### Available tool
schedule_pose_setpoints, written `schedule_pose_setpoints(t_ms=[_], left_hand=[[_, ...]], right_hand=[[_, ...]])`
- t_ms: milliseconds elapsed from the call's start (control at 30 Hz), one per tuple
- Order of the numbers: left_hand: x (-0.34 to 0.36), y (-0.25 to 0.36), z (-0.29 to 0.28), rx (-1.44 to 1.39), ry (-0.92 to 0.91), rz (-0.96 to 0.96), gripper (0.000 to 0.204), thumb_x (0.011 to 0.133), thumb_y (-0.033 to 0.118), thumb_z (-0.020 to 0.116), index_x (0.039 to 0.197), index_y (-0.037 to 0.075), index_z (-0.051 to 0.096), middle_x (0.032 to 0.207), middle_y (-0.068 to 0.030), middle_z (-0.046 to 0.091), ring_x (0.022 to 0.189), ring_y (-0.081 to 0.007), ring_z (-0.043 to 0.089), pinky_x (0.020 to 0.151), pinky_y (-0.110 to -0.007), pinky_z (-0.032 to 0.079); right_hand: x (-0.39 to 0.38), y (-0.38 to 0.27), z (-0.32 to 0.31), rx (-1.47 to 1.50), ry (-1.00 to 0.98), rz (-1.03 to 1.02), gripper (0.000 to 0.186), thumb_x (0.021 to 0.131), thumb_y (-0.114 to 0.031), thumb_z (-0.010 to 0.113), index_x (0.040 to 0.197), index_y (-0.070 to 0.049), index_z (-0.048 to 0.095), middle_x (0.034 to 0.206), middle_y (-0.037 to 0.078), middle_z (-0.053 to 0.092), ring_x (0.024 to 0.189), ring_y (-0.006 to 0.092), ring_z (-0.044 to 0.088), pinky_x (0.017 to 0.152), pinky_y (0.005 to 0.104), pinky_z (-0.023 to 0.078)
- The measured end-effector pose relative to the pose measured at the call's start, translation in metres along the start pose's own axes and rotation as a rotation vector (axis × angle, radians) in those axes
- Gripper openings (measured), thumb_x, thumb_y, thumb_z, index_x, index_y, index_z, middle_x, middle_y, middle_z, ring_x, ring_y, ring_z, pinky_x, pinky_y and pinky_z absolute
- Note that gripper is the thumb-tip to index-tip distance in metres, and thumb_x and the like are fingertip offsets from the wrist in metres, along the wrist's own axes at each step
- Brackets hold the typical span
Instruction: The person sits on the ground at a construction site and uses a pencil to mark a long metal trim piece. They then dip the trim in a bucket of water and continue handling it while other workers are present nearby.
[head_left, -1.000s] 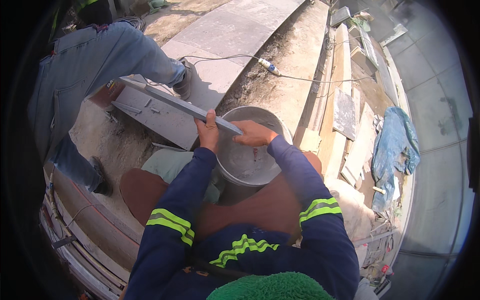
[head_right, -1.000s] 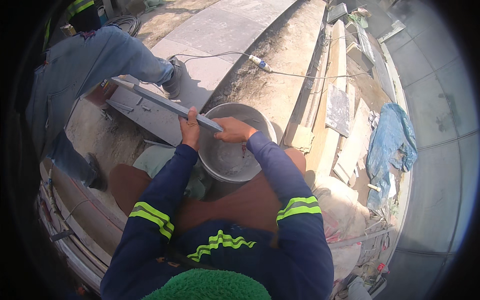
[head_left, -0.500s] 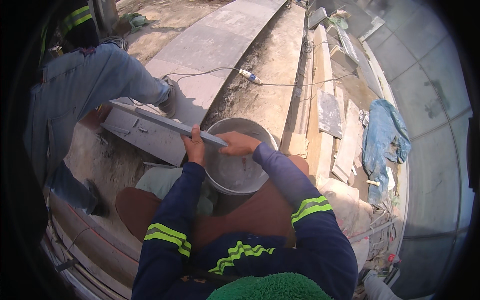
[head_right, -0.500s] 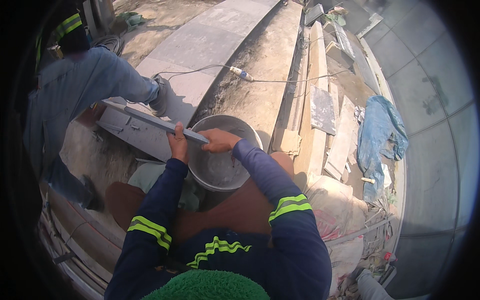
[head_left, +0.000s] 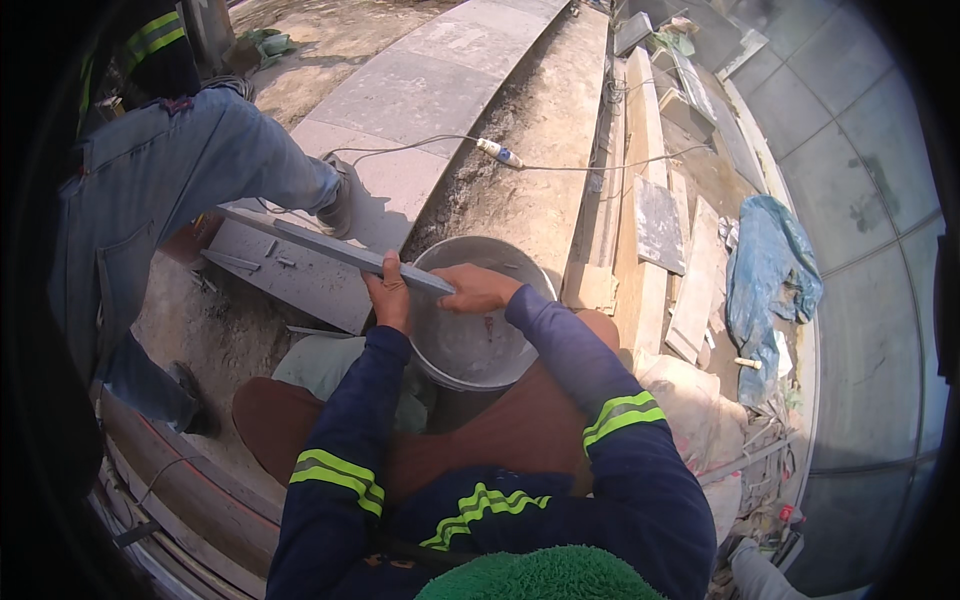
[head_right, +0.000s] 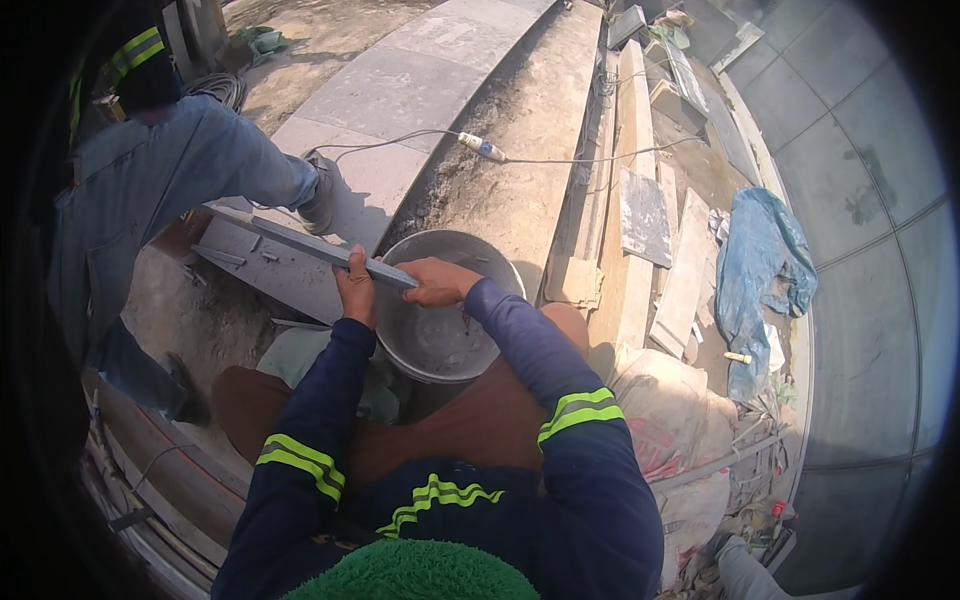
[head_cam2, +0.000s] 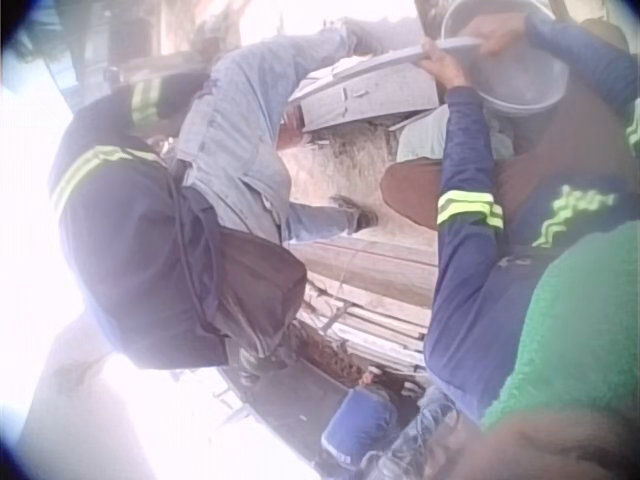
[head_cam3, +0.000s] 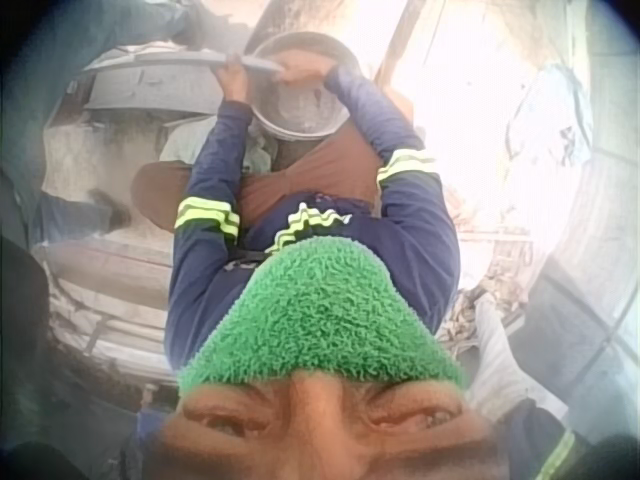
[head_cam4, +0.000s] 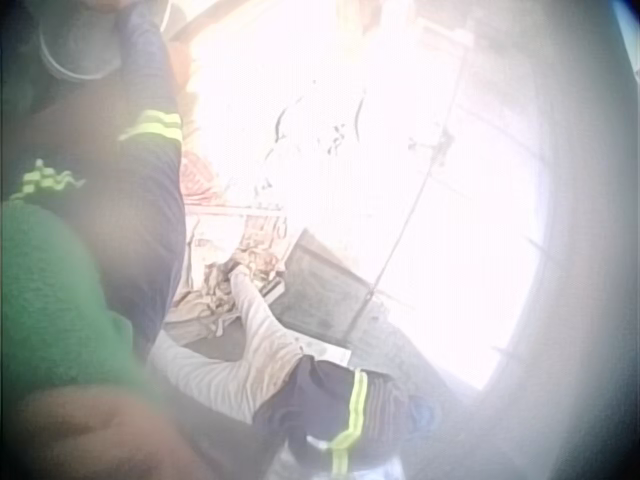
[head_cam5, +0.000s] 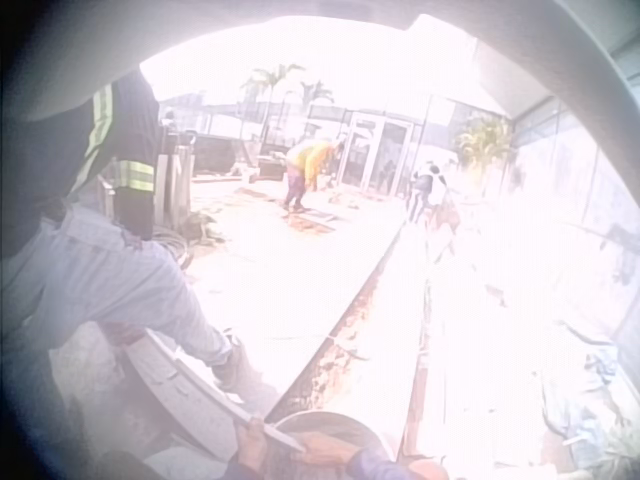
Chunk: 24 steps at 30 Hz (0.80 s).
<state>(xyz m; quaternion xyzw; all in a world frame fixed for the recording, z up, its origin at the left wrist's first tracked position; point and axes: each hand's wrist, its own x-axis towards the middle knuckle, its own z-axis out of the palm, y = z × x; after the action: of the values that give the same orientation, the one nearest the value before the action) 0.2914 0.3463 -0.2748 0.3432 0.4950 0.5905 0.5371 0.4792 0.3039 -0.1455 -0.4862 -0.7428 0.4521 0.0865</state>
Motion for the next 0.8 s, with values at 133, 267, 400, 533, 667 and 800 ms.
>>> schedule_pose_setpoints(t_ms=[133, 267, 400, 533, 667, 800], left_hand=[[-0.018, 0.023, 0.013, -0.117, -0.023, -0.053, 0.079, 0.105, 0.039, 0.064, 0.163, 0.002, 0.025, 0.143, -0.0168, 0.048, 0.121, -0.0271, 0.061, 0.11, -0.045, 0.054], [-0.01, 0.018, 0.007, -0.151, -0.012, -0.012, 0.086, 0.104, 0.039, 0.067, 0.165, 0.0, 0.02, 0.143, -0.0186, 0.049, 0.116, -0.026, 0.063, 0.103, -0.042, 0.056], [-0.01, 0.016, 0.006, -0.163, -0.03, -0.014, 0.089, 0.104, 0.037, 0.068, 0.167, 0.0, 0.017, 0.143, -0.0188, 0.049, 0.112, -0.0256, 0.064, 0.1, -0.04, 0.058], [-0.015, 0.023, 0.01, -0.197, -0.027, -0.041, 0.089, 0.104, 0.035, 0.068, 0.168, 0.001, 0.016, 0.144, -0.0187, 0.048, 0.112, -0.0256, 0.064, 0.1, -0.04, 0.057], [-0.014, 0.024, 0.01, -0.212, -0.028, -0.043, 0.089, 0.104, 0.035, 0.067, 0.168, 0.001, 0.015, 0.144, -0.0186, 0.048, 0.112, -0.0257, 0.064, 0.1, -0.04, 0.057], [-0.013, 0.021, 0.01, -0.202, -0.026, -0.025, 0.089, 0.104, 0.034, 0.068, 0.168, 0.001, 0.015, 0.141, -0.0183, 0.05, 0.112, -0.0257, 0.064, 0.099, -0.04, 0.057]], right_hand=[[-0.001, 0.007, 0.001, -0.012, 0.005, 0.002, 0.06, 0.093, -0.02, 0.069, 0.15, -0.005, 0.057, 0.121, 0.022, 0.074, 0.108, 0.0332, 0.073, 0.097, 0.0432, 0.054], [0.001, -0.002, -0.001, 0.007, -0.006, -0.003, 0.06, 0.093, -0.02, 0.068, 0.15, -0.005, 0.057, 0.122, 0.022, 0.074, 0.109, 0.0341, 0.073, 0.098, 0.0434, 0.054], [0.002, 0.006, 0.003, -0.005, 0.045, -0.042, 0.053, 0.093, -0.018, 0.069, 0.144, -0.006, 0.06, 0.112, 0.021, 0.076, 0.1, 0.0349, 0.075, 0.091, 0.0451, 0.056], [0.003, 0.011, 0.005, -0.014, 0.06, -0.064, 0.053, 0.094, -0.018, 0.069, 0.144, -0.006, 0.06, 0.116, 0.022, 0.075, 0.107, 0.038, 0.073, 0.094, 0.0458, 0.055], [0.005, 0.013, 0.006, -0.056, 0.074, -0.092, 0.053, 0.093, -0.018, 0.069, 0.144, -0.007, 0.061, 0.117, 0.022, 0.075, 0.108, 0.0384, 0.073, 0.094, 0.0458, 0.055], [0.003, 0.013, 0.005, -0.028, 0.058, -0.057, 0.053, 0.094, -0.018, 0.069, 0.144, -0.007, 0.061, 0.117, 0.022, 0.075, 0.108, 0.0371, 0.073, 0.095, 0.0456, 0.055]])
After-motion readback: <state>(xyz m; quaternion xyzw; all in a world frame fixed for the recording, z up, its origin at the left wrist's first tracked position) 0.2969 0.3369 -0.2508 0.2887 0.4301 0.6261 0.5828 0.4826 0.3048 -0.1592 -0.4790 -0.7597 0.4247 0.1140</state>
